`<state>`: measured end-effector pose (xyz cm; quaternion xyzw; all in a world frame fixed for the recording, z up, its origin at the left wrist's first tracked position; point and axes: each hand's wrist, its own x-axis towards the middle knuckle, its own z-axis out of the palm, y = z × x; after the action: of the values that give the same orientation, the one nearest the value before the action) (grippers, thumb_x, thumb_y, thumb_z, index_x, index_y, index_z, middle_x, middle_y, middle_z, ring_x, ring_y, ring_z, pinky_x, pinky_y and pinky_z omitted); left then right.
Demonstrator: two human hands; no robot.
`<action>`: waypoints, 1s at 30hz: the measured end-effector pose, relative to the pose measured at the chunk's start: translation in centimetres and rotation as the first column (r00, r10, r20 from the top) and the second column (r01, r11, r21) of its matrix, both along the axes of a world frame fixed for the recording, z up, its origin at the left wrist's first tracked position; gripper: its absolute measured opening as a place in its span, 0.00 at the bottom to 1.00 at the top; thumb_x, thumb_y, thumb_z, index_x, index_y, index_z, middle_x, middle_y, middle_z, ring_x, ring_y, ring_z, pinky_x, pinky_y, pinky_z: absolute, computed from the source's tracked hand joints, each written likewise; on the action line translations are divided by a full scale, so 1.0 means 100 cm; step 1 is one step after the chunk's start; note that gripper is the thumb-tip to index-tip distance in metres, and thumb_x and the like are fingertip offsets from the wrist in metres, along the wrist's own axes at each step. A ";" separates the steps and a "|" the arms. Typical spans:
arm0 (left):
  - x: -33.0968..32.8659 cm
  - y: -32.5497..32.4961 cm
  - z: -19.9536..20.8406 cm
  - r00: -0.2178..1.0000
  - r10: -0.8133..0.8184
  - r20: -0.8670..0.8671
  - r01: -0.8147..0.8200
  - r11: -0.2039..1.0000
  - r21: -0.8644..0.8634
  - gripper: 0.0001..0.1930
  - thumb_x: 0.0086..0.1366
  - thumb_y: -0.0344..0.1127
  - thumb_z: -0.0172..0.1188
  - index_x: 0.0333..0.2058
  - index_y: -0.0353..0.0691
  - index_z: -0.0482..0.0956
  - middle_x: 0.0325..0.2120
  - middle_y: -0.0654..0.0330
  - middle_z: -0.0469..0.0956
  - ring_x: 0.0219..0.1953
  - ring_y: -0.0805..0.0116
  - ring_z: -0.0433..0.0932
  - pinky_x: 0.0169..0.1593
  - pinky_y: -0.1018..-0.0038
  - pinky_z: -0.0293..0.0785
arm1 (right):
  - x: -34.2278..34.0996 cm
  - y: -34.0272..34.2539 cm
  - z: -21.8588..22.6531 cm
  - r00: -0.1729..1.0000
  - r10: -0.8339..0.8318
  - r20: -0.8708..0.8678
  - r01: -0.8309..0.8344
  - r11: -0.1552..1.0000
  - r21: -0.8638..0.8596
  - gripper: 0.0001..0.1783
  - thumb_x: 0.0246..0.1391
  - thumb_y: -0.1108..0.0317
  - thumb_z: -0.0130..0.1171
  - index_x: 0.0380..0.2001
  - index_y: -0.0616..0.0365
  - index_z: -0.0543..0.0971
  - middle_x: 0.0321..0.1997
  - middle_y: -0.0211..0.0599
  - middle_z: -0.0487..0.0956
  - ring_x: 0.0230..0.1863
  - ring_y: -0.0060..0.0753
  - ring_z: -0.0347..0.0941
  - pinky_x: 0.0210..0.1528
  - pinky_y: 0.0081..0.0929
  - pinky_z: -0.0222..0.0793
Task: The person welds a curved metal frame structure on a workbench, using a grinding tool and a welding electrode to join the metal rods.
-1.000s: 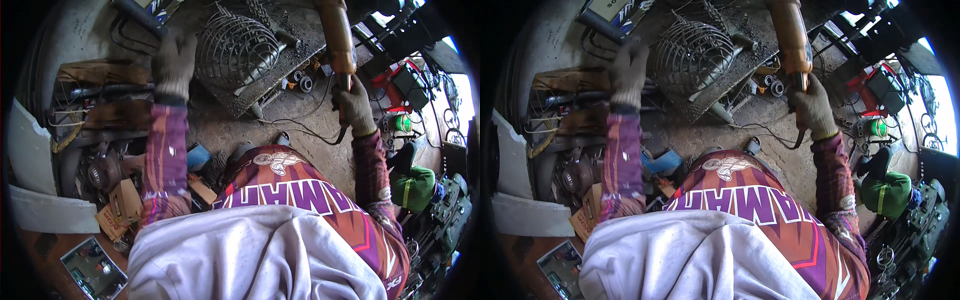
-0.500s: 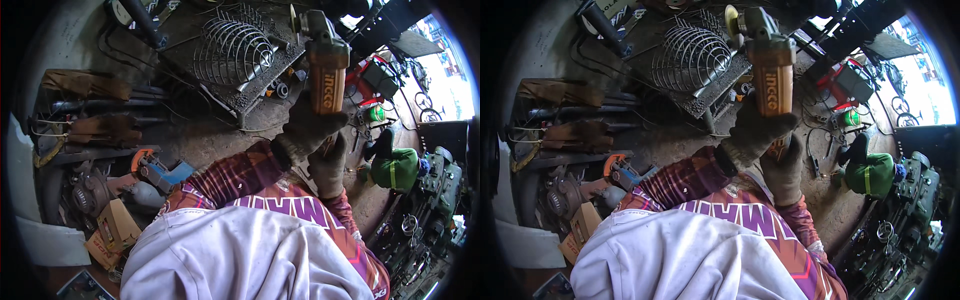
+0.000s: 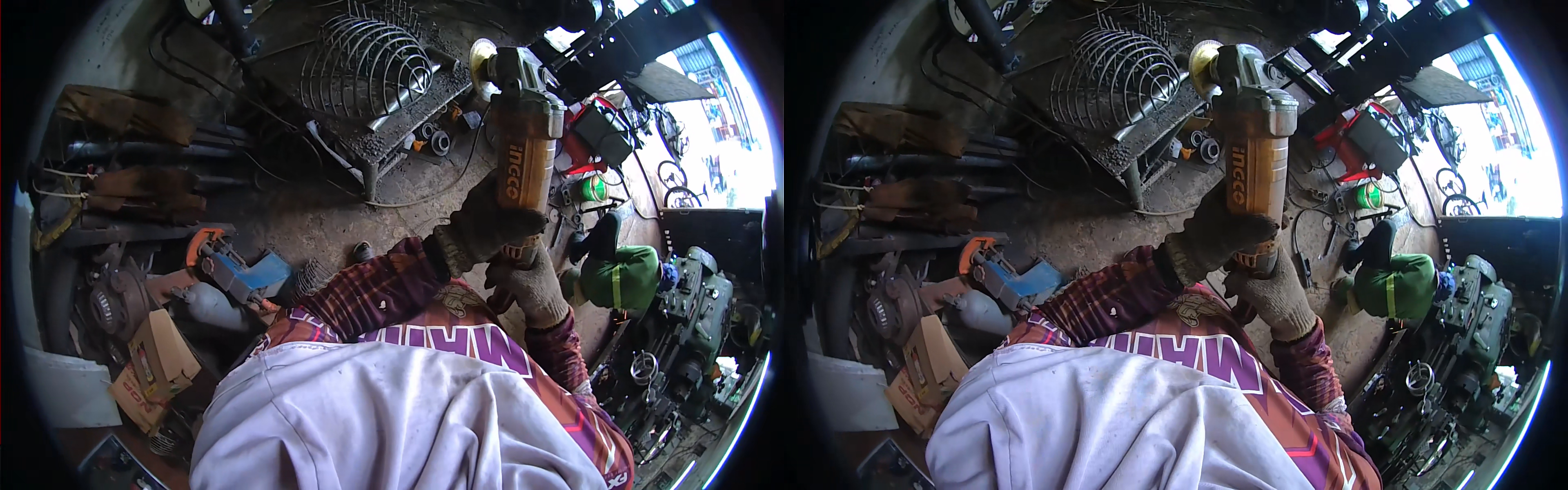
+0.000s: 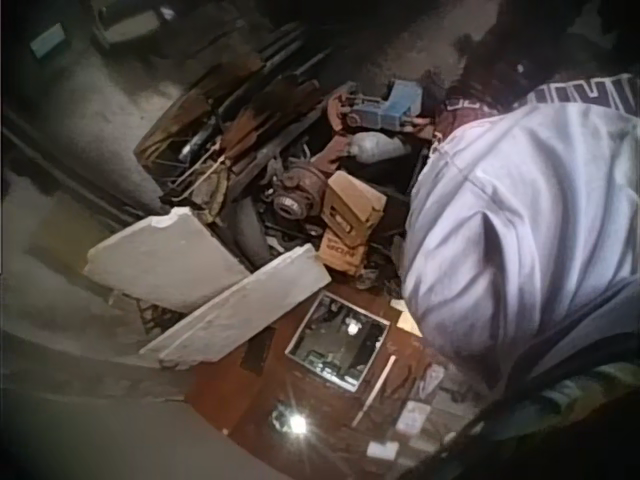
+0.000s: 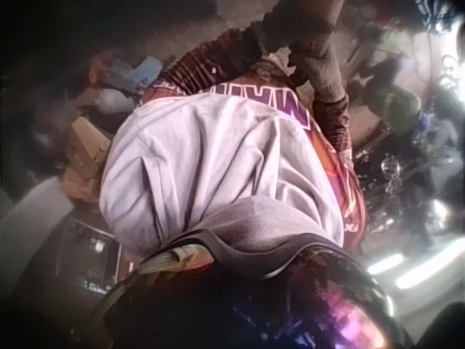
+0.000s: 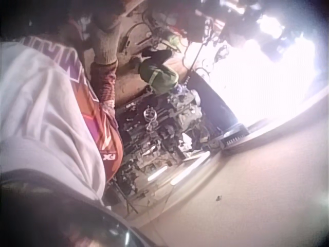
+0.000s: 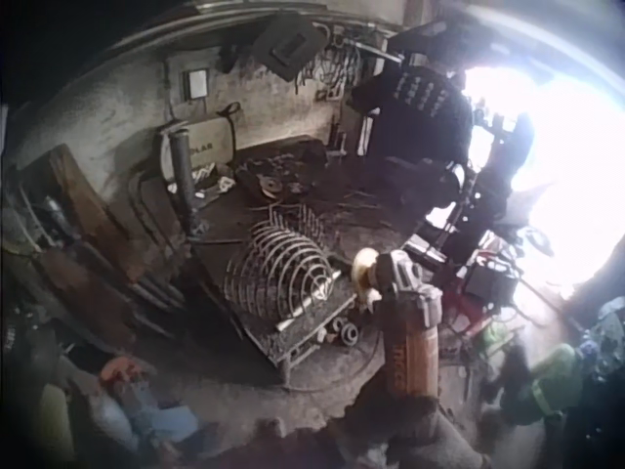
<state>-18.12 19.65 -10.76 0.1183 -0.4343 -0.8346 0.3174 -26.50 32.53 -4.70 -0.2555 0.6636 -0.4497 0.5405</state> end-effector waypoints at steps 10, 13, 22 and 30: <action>-0.030 0.019 -0.006 0.979 0.203 0.033 -0.201 0.978 -0.049 0.37 0.54 0.47 0.77 0.57 0.39 0.69 0.45 0.60 0.77 0.47 0.69 0.78 0.52 0.67 0.78 | -0.046 0.001 -0.009 0.995 0.098 -0.029 -0.097 0.995 0.031 0.19 0.49 0.74 0.62 0.46 0.60 0.72 0.27 0.35 0.79 0.14 0.28 0.74 0.14 0.22 0.70; -0.038 0.021 -0.011 0.967 0.245 0.068 -0.237 0.965 -0.110 0.38 0.54 0.46 0.78 0.58 0.40 0.68 0.46 0.61 0.78 0.48 0.70 0.78 0.53 0.67 0.77 | -0.067 0.002 -0.012 0.971 0.237 0.023 -0.238 0.969 0.066 0.25 0.52 0.72 0.66 0.53 0.61 0.71 0.36 0.37 0.81 0.25 0.27 0.79 0.26 0.24 0.77; -0.052 0.031 0.002 0.972 0.236 0.012 -0.229 0.952 -0.204 0.38 0.55 0.44 0.76 0.59 0.38 0.67 0.50 0.57 0.76 0.52 0.67 0.77 0.56 0.67 0.77 | -0.114 -0.042 0.014 0.974 0.190 -0.127 -0.228 0.812 -0.537 0.49 0.52 0.46 0.71 0.68 0.60 0.61 0.60 0.42 0.72 0.61 0.37 0.69 0.65 0.37 0.64; -0.054 0.035 0.017 0.982 0.076 0.175 -0.018 0.950 -0.311 0.40 0.55 0.45 0.74 0.63 0.42 0.64 0.56 0.54 0.74 0.57 0.62 0.75 0.61 0.67 0.74 | -0.108 -0.057 0.014 0.980 0.157 -0.125 -0.190 0.929 -0.317 0.35 0.43 0.71 0.71 0.57 0.59 0.71 0.49 0.35 0.78 0.48 0.29 0.76 0.53 0.31 0.73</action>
<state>-23.54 23.15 -9.05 0.1544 -0.5837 -0.7343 0.3102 -37.32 26.78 -3.26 -0.4211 0.5801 -0.4910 0.4951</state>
